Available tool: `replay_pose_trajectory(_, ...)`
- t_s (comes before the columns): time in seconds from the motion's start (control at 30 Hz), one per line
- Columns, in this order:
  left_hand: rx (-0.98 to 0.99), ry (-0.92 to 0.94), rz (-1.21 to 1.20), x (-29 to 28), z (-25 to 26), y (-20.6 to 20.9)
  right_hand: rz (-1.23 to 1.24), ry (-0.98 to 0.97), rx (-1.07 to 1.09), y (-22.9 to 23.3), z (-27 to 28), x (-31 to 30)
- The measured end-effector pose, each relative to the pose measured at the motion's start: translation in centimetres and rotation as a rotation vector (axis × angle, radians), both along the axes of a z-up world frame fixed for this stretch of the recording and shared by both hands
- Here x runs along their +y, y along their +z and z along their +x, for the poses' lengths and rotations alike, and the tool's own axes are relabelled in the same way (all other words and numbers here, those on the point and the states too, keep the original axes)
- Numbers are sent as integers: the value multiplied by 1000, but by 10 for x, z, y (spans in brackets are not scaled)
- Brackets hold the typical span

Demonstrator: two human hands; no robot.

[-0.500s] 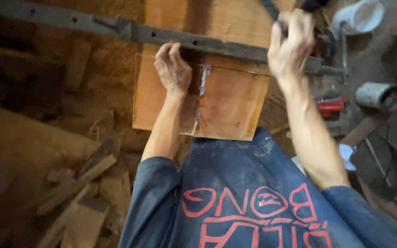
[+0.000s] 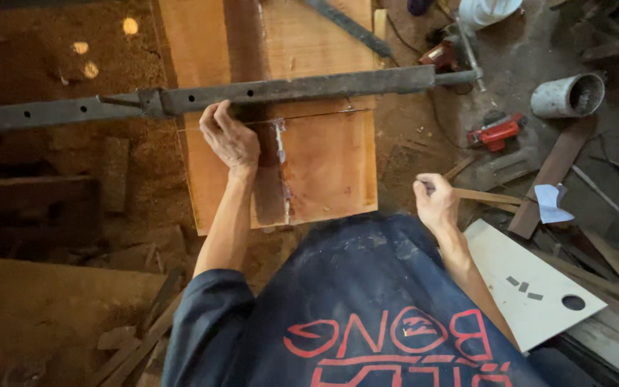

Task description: The person applies glue to a seam between two wooden planks, then uses a metal bar clamp to press the planks together. They also use a hammer to tap the wood and a small axe to adjust the alignment.

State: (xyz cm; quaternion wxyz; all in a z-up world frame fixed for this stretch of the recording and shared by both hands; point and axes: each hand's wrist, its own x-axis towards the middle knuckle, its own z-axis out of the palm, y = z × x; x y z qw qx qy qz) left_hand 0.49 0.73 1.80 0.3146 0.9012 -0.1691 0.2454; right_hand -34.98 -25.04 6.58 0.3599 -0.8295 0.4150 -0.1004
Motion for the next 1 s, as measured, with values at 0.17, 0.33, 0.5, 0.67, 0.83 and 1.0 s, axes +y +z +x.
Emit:
replay_pose_trajectory(0.17,65,-9,-46,7,-30,21,35,170,18,-3,14,-10)
replay_pose_trajectory(0.33,126,71,-191,-3,-139,32,53,422,15,1,27,-18)
replay_pose_trajectory(0.5,202,64,-171,-66,-253,27,178,472,219,-6,17,-72)
replay_pose_trajectory(0.67,309,51,-292,-180,-308,15,138,518,44,-10,-23,-183)
replay_pose_trajectory(0.83,349,-65,-330,-288,-338,15,271,389,4,-14,-68,-283)
replay_pose_trajectory(1.0,386,-208,-359,-363,-350,24,382,237,-55,-19,-99,-341)
